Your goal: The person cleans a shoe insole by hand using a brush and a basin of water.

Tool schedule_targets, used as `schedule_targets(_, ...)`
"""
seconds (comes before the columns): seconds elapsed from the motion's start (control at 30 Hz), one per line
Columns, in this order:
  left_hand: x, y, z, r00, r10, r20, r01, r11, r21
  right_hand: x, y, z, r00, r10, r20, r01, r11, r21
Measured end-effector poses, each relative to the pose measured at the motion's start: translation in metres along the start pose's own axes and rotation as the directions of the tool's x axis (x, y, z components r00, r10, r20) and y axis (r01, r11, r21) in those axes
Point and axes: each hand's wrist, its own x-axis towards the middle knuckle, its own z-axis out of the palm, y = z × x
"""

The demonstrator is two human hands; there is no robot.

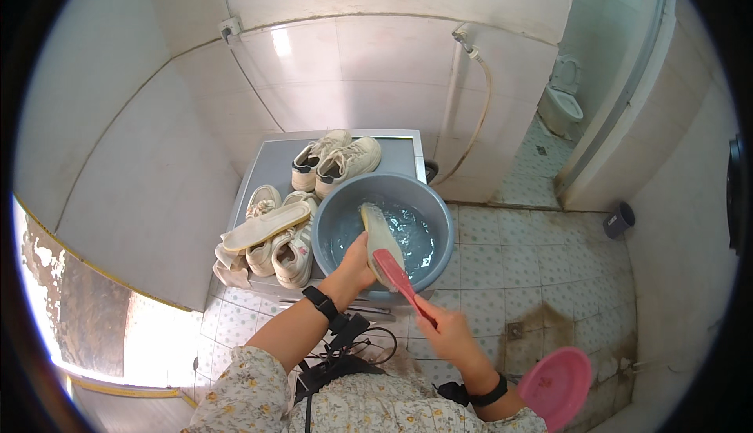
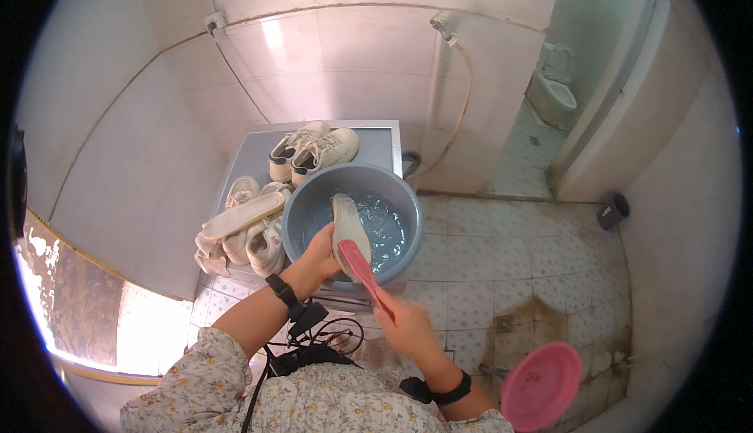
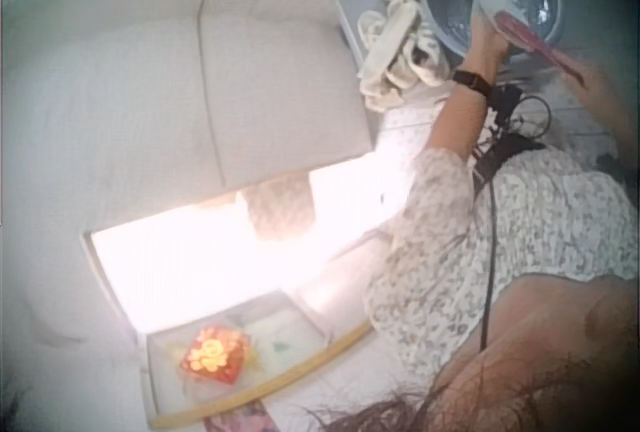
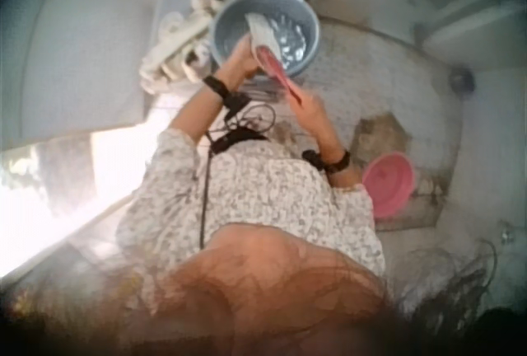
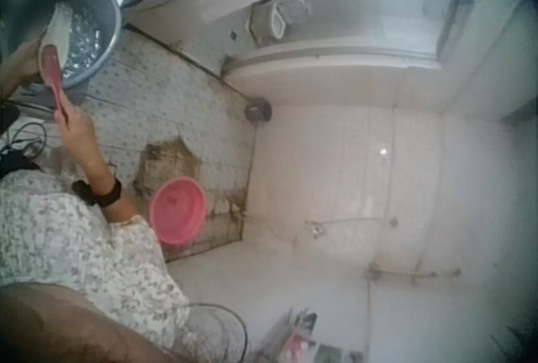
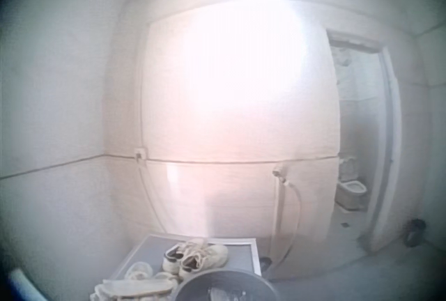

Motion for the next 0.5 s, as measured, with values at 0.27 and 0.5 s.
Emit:
schedule_targets(0.27, -0.012, -0.009, -0.001, 0.996, -0.020, -0.092, 0.019, 1.000, -0.005, 0.031, -0.004, 0.021, 0.997, -0.072, -0.024, 0.063, 0.957, -0.284)
schedule_targets(0.5, -0.015, -0.005, -0.003, 0.998, -0.048, -0.049, 0.043, 0.994, -0.097, 0.039, -0.001, 0.035, 0.996, -0.090, -0.021, 0.080, 0.951, -0.298)
